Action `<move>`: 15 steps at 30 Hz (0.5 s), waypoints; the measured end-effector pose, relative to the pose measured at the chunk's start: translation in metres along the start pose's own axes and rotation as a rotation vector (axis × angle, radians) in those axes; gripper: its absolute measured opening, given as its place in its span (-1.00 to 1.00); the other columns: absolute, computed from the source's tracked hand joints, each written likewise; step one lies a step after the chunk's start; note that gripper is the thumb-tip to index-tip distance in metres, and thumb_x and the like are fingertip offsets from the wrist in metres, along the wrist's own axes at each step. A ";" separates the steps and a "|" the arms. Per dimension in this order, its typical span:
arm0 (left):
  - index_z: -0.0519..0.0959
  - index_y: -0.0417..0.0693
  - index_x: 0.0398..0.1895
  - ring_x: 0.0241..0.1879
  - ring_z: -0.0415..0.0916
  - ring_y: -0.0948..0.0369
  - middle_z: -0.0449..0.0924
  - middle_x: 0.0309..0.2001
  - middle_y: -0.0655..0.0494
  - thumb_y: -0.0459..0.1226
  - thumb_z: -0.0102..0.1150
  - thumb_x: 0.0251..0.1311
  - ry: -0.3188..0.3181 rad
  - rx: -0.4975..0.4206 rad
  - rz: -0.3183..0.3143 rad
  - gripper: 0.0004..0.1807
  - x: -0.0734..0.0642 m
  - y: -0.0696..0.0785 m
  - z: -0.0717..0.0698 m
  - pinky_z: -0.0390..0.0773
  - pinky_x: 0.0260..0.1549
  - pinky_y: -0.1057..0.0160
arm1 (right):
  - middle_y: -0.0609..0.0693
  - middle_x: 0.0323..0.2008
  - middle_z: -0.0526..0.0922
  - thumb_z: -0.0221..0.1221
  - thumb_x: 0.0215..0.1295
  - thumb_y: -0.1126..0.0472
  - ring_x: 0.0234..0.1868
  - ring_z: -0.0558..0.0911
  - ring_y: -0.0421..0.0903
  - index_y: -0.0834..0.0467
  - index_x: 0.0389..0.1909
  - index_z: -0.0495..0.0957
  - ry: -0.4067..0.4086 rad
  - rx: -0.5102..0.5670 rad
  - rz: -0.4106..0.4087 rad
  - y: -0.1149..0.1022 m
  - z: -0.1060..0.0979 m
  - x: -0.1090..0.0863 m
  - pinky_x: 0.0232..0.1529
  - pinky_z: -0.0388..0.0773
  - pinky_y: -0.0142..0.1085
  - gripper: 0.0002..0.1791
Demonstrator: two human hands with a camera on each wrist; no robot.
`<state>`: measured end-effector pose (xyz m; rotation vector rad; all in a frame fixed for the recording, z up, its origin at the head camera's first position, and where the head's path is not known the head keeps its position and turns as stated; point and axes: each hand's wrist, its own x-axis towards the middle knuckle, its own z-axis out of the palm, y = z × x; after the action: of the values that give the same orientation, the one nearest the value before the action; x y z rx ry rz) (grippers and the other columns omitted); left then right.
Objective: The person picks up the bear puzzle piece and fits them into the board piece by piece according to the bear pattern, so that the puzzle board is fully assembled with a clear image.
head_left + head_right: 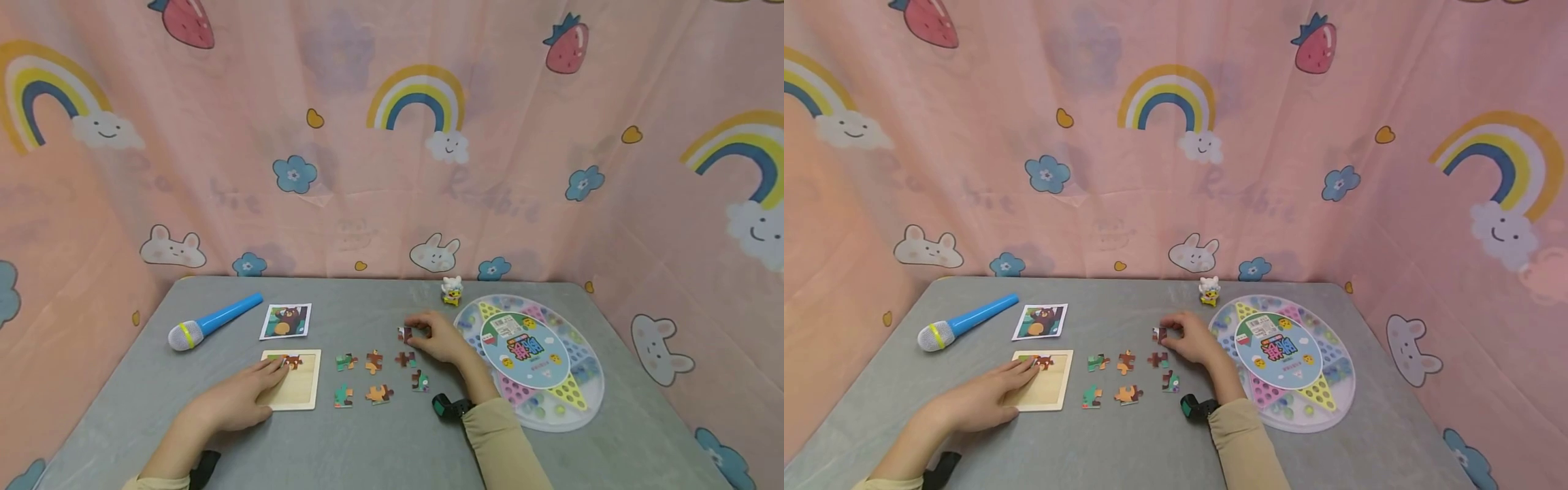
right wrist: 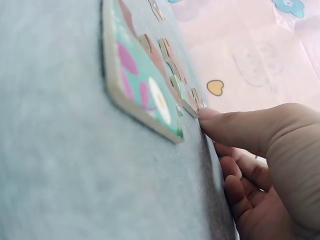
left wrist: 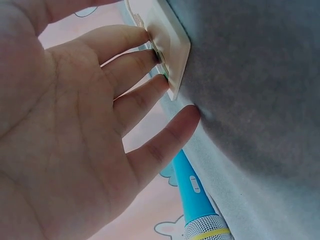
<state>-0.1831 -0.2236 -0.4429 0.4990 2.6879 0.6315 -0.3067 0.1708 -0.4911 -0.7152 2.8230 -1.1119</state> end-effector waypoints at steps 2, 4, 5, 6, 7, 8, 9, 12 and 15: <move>0.40 -0.28 0.54 0.58 0.08 -0.38 0.24 0.59 -0.32 -0.40 0.32 0.20 -0.005 -0.001 -0.003 -0.23 0.000 0.000 0.000 0.21 0.44 -0.41 | 0.16 0.08 0.65 0.36 0.42 0.29 -0.01 0.55 0.03 0.23 0.17 0.70 -0.010 -0.021 -0.005 0.000 0.000 0.000 0.02 0.52 -0.09 -0.67; 0.39 -0.29 0.54 0.58 0.08 -0.38 0.23 0.59 -0.33 -0.40 0.32 0.21 -0.008 -0.002 -0.005 -0.23 0.000 0.000 0.000 0.21 0.45 -0.41 | 0.16 0.10 0.64 0.34 0.44 0.29 -0.02 0.54 0.02 0.20 0.16 0.71 -0.015 -0.040 -0.008 -0.001 0.000 0.000 0.03 0.52 -0.05 -0.69; 0.39 -0.29 0.54 0.58 0.08 -0.38 0.23 0.59 -0.33 -0.39 0.32 0.21 -0.009 -0.001 -0.006 -0.23 0.000 0.000 0.000 0.21 0.45 -0.41 | 0.16 0.11 0.63 0.33 0.44 0.29 -0.01 0.55 0.02 0.19 0.16 0.71 -0.019 -0.041 -0.005 -0.001 0.000 0.000 0.05 0.53 -0.03 -0.69; 0.38 -0.29 0.54 0.58 0.07 -0.38 0.22 0.59 -0.33 -0.39 0.32 0.21 -0.009 -0.002 -0.005 -0.23 0.000 0.000 0.000 0.20 0.45 -0.41 | 0.17 0.12 0.63 0.33 0.45 0.29 0.01 0.56 0.03 0.19 0.16 0.71 -0.018 -0.044 -0.005 -0.001 0.000 0.000 0.07 0.53 0.00 -0.70; 0.38 -0.30 0.54 0.58 0.07 -0.38 0.22 0.59 -0.34 -0.39 0.31 0.21 -0.009 -0.002 -0.004 -0.23 0.000 0.000 0.000 0.20 0.45 -0.41 | 0.17 0.14 0.63 0.33 0.45 0.29 0.03 0.57 0.05 0.18 0.16 0.71 -0.019 -0.041 -0.001 -0.002 0.000 0.000 0.11 0.54 0.02 -0.70; 0.38 -0.30 0.54 0.58 0.07 -0.38 0.22 0.59 -0.34 -0.39 0.32 0.21 -0.009 -0.002 -0.002 -0.23 0.000 0.000 0.000 0.20 0.45 -0.41 | 0.17 0.14 0.63 0.33 0.45 0.29 0.05 0.57 0.06 0.18 0.16 0.71 -0.020 -0.038 0.003 -0.002 0.000 0.000 0.13 0.54 0.05 -0.70; 0.38 -0.30 0.54 0.58 0.07 -0.38 0.22 0.59 -0.34 -0.39 0.31 0.21 -0.009 0.000 -0.001 -0.23 0.000 0.000 0.000 0.20 0.45 -0.41 | 0.17 0.15 0.62 0.33 0.45 0.29 0.07 0.58 0.08 0.17 0.16 0.71 -0.018 -0.039 0.005 -0.002 0.000 -0.001 0.15 0.53 0.07 -0.70; 0.38 -0.31 0.54 0.58 0.07 -0.38 0.22 0.59 -0.34 -0.39 0.32 0.21 -0.010 0.001 0.001 -0.23 0.000 0.000 0.000 0.19 0.45 -0.41 | 0.17 0.17 0.62 0.33 0.46 0.29 0.12 0.59 0.10 0.16 0.16 0.71 -0.020 -0.038 0.011 -0.001 0.000 -0.001 0.20 0.53 0.11 -0.70; 0.38 -0.31 0.54 0.58 0.07 -0.38 0.22 0.59 -0.34 -0.39 0.31 0.21 -0.011 0.003 0.002 -0.23 0.000 0.001 0.000 0.19 0.45 -0.41 | 0.17 0.19 0.61 0.31 0.47 0.28 0.14 0.59 0.10 0.15 0.17 0.71 -0.021 -0.044 0.010 0.000 0.000 -0.001 0.21 0.53 0.11 -0.70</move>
<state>-0.1832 -0.2226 -0.4428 0.5045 2.6786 0.6242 -0.3056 0.1715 -0.4910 -0.7107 2.8383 -1.0380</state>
